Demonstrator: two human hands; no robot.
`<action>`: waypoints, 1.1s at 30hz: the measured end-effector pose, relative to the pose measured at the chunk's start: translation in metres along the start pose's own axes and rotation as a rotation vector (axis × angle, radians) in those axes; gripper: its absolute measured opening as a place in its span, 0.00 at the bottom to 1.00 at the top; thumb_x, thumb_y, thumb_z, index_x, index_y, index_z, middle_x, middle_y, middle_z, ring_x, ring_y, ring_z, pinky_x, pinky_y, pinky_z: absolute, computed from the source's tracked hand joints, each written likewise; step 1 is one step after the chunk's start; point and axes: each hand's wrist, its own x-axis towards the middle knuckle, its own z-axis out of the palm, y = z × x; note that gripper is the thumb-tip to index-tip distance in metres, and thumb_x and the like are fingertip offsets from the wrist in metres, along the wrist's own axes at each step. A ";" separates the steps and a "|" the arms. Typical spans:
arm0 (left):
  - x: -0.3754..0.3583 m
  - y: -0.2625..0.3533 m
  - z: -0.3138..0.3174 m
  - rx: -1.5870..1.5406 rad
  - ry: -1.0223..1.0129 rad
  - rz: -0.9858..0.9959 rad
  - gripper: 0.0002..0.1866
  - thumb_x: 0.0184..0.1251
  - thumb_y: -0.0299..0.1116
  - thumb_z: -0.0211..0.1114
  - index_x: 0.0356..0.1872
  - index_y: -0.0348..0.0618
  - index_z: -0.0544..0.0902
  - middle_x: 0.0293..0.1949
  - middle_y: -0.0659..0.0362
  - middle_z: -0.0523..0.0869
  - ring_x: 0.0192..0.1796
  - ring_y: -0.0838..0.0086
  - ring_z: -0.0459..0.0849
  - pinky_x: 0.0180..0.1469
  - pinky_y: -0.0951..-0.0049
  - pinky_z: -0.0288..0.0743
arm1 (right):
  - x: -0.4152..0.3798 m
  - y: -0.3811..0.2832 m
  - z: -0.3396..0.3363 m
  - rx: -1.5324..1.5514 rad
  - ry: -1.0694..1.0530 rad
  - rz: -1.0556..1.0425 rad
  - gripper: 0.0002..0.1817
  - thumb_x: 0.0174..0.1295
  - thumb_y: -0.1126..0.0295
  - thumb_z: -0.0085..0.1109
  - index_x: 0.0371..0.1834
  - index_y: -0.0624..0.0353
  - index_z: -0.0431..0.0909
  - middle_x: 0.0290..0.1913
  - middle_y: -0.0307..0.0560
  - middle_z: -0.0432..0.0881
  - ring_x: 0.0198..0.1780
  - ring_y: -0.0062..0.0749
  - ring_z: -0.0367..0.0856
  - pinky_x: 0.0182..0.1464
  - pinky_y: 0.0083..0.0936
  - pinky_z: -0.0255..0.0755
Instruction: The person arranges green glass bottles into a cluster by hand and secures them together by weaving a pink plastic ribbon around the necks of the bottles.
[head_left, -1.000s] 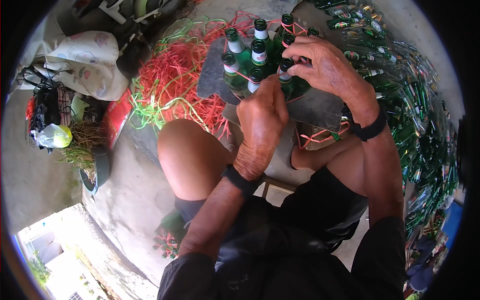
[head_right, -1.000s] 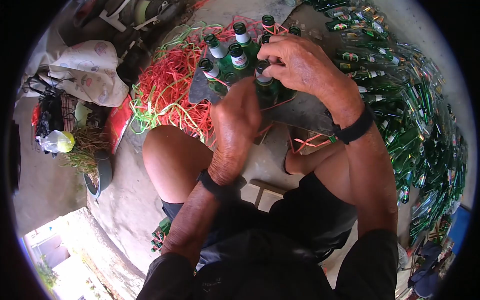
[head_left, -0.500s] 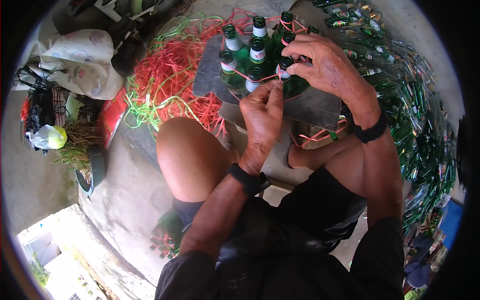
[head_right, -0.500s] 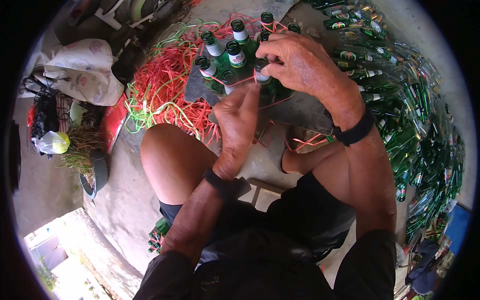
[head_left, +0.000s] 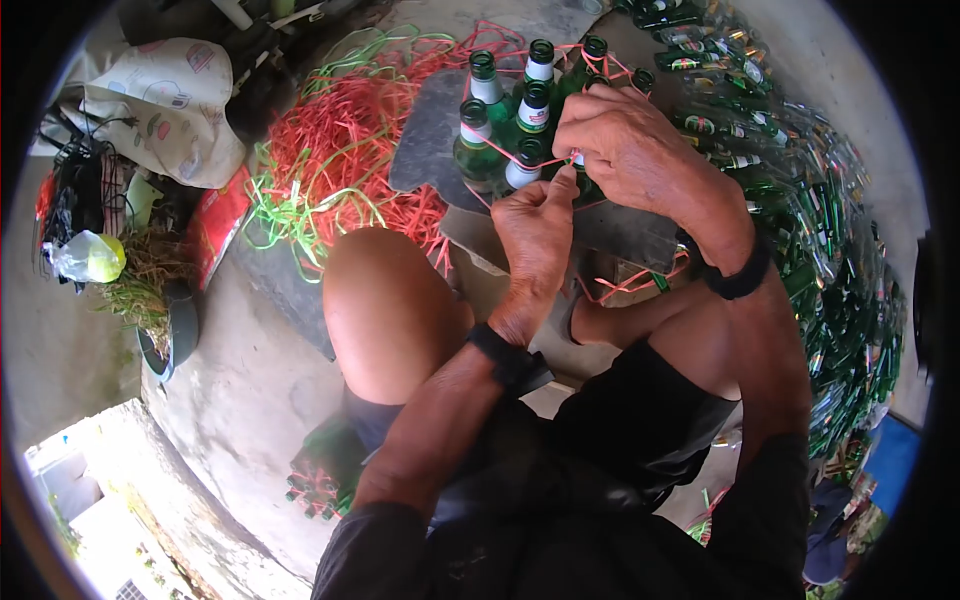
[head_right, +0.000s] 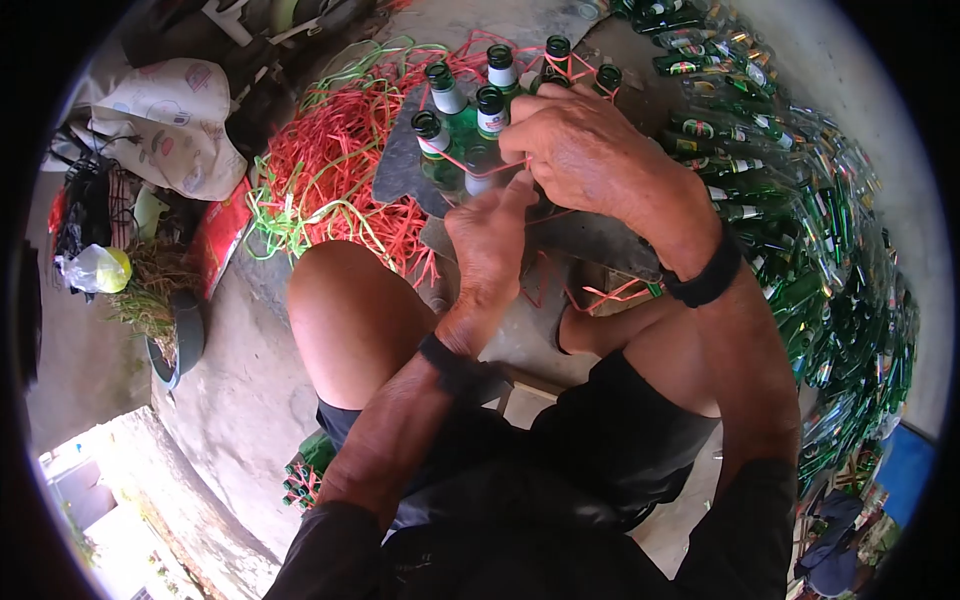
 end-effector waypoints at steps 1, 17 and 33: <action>-0.001 0.000 0.001 0.009 0.023 0.006 0.18 0.74 0.38 0.74 0.26 0.34 0.90 0.20 0.69 0.79 0.26 0.86 0.69 0.28 0.76 0.66 | 0.003 0.001 0.001 -0.010 -0.021 0.003 0.05 0.57 0.80 0.62 0.33 0.57 0.83 0.42 0.45 0.82 0.52 0.48 0.83 0.53 0.43 0.74; 0.000 -0.018 0.012 0.000 0.091 0.069 0.21 0.75 0.38 0.72 0.25 0.30 0.87 0.15 0.59 0.80 0.25 0.83 0.71 0.28 0.66 0.70 | 0.042 -0.007 -0.015 -0.135 -0.568 0.140 0.08 0.58 0.81 0.62 0.35 0.56 0.88 0.47 0.49 0.81 0.55 0.51 0.79 0.58 0.44 0.71; -0.003 -0.017 0.010 -0.053 0.096 0.116 0.23 0.80 0.42 0.67 0.27 0.32 0.88 0.15 0.59 0.79 0.22 0.82 0.73 0.27 0.68 0.70 | 0.015 -0.015 -0.016 -0.436 -0.190 -0.215 0.05 0.57 0.74 0.65 0.36 0.55 0.83 0.41 0.44 0.81 0.45 0.43 0.87 0.53 0.39 0.80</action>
